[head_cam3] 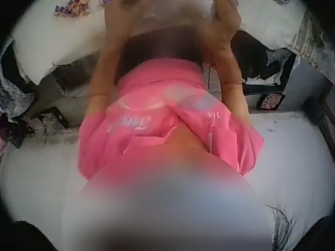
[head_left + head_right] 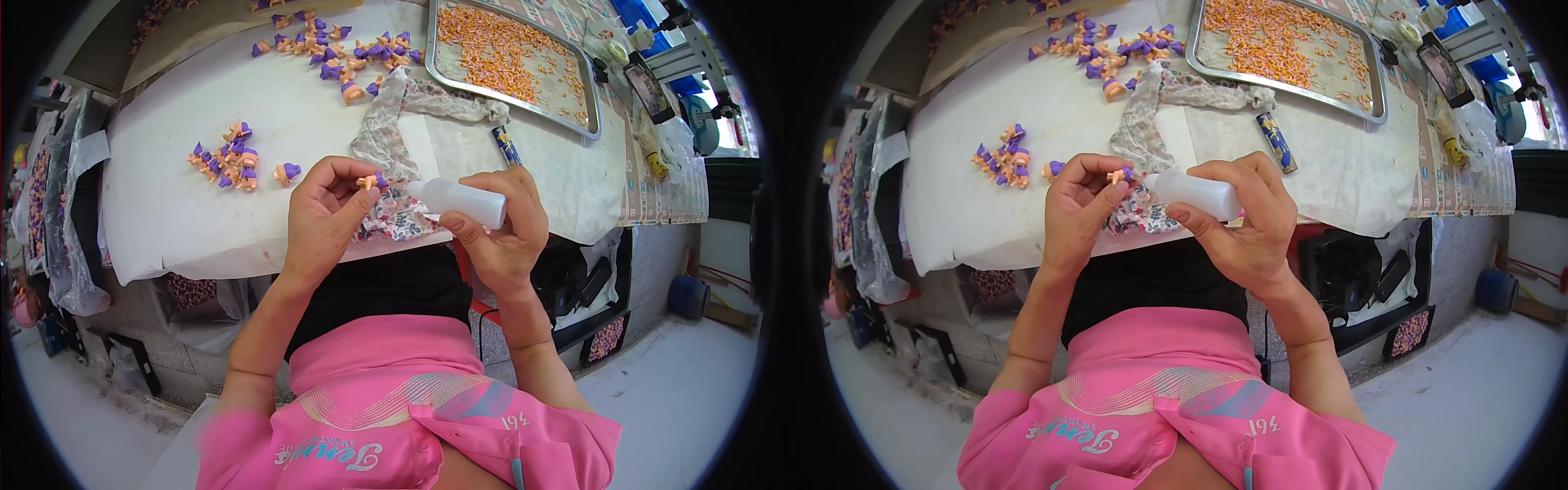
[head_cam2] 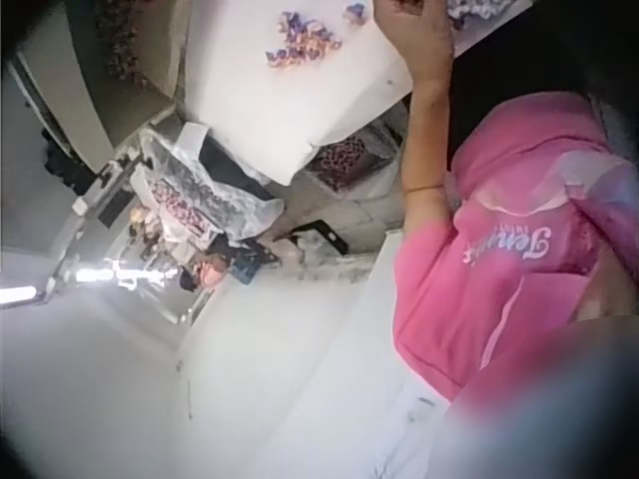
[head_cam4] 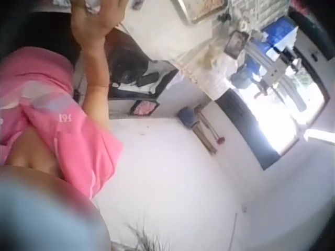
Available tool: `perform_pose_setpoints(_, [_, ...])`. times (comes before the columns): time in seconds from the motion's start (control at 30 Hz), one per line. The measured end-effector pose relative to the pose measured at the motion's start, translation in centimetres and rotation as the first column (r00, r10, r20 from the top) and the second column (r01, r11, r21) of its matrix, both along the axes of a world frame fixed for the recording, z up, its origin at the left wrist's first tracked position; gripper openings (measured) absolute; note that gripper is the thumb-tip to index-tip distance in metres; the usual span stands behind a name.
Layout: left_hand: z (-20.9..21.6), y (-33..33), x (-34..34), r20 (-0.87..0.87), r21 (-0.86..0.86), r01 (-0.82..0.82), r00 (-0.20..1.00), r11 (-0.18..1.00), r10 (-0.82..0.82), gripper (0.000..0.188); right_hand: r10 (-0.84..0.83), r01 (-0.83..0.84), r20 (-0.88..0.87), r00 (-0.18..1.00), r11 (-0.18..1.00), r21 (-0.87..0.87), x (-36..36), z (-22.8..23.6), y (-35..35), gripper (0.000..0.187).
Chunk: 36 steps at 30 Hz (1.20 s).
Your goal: Applying glue and attaching small decorative pieces to fabric components at a factory workbench.
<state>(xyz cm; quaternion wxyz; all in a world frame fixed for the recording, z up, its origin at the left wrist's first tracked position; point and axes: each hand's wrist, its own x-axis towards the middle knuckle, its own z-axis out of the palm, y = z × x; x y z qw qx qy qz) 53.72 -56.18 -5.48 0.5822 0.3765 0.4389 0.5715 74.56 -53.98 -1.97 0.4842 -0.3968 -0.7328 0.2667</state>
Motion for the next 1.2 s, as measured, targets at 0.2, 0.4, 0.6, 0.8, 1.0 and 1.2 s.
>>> perform_pose_setpoints(0.2, [0.2,0.2,0.3,-0.008,0.001,-0.001,1.000,1.000,0.001,0.020,-0.001,0.000,0.022,1.000,1.000,0.011,0.3,0.1,0.4,0.040])
perform_pose_setpoints(0.4, [-0.1,0.2,0.2,-0.024,0.011,0.009,1.000,1.000,-0.009,0.020,-0.003,0.003,0.031,1.000,1.000,-0.002,0.2,0.0,0.3,0.040])
perform_pose_setpoints(0.6, [-0.8,-0.3,-0.5,-0.073,0.011,0.039,0.997,0.999,-0.038,0.022,-0.015,0.014,0.022,1.000,1.000,0.021,0.0,-0.4,-0.1,0.040])
perform_pose_setpoints(0.8, [-1.0,-0.2,-0.5,-0.072,0.021,0.043,0.997,0.999,-0.041,0.022,-0.023,0.023,0.029,0.999,1.000,-0.014,0.1,-0.5,0.0,0.041])
perform_pose_setpoints(1.0, [-0.3,1.2,0.9,-0.065,0.038,0.064,0.996,0.997,-0.062,0.022,-0.046,0.047,0.029,0.999,0.999,-0.015,2.0,0.6,0.9,0.040])
perform_pose_setpoints(1.2, [0.6,1.9,2.0,-0.027,0.011,0.044,0.999,0.999,-0.044,0.019,-0.091,0.046,-0.227,0.970,0.980,-0.194,2.9,-1.3,2.3,0.032])
